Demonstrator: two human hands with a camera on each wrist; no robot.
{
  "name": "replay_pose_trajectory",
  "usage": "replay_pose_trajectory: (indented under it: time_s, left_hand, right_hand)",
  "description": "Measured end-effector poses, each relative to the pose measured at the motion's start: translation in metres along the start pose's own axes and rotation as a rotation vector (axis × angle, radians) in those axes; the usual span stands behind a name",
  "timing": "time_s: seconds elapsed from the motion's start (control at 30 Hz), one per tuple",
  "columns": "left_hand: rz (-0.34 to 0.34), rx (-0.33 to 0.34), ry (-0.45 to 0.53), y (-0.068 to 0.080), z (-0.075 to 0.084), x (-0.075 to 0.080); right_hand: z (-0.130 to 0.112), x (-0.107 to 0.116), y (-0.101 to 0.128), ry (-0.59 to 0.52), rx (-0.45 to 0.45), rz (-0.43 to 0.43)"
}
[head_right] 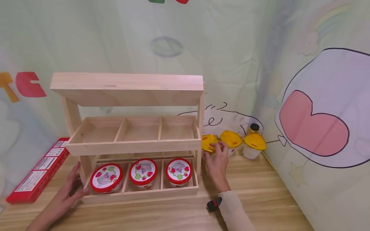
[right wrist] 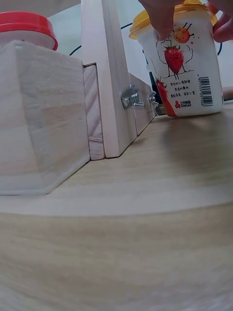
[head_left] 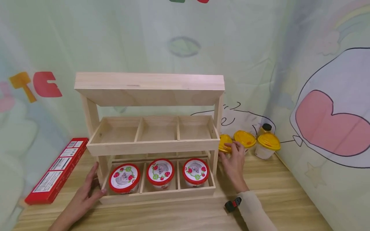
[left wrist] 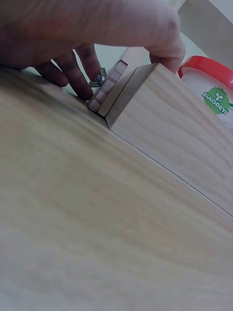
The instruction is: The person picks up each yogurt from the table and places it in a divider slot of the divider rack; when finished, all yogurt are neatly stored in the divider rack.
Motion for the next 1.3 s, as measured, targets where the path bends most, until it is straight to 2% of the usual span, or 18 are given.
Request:
replay_pose_trajectory:
  time_s: [0.07,0.3,0.47,0.7,0.87,1.13,1.3]
  left_hand:
    - [0.002,-0.006,0.0,0.001,0.0,0.0]
    - [-0.026,0.062,-0.048,-0.001,-0.001,-0.001]
    - [-0.016,0.039,-0.035,-0.001,0.0,0.001]
    - [-0.002,0.042,-0.027,-0.001,0.0,0.002]
    - [0.0,0.037,-0.035,-0.001,0.001,0.002]
    - [0.004,0.014,-0.036,0.0,0.004,0.003]
    - [-0.007,0.039,-0.035,0.0,0.003,0.0]
  right_hand:
    - [0.001,0.001,0.0,0.0,-0.001,0.004]
    - [-0.006,0.019,-0.008,0.001,0.029,0.071]
    - [-0.018,0.03,-0.013,-0.008,0.051,0.08]
    - [-0.032,0.048,-0.019,-0.052,0.096,0.119]
    - [-0.038,0.063,-0.021,-0.083,0.08,0.133]
    - [-0.041,0.081,-0.019,-0.06,0.072,0.121]
    - [-0.043,0.094,-0.024,-0.066,0.088,0.133]
Point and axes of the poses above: each hand's wrist, its own y-axis away from the middle knuckle, its own x-axis out of the back of the hand, z = x × y, the point moved 7 cm from there along -y, towards the middle knuckle, and after that the axes turned 14 degrees about y, right-handed, at the moved point
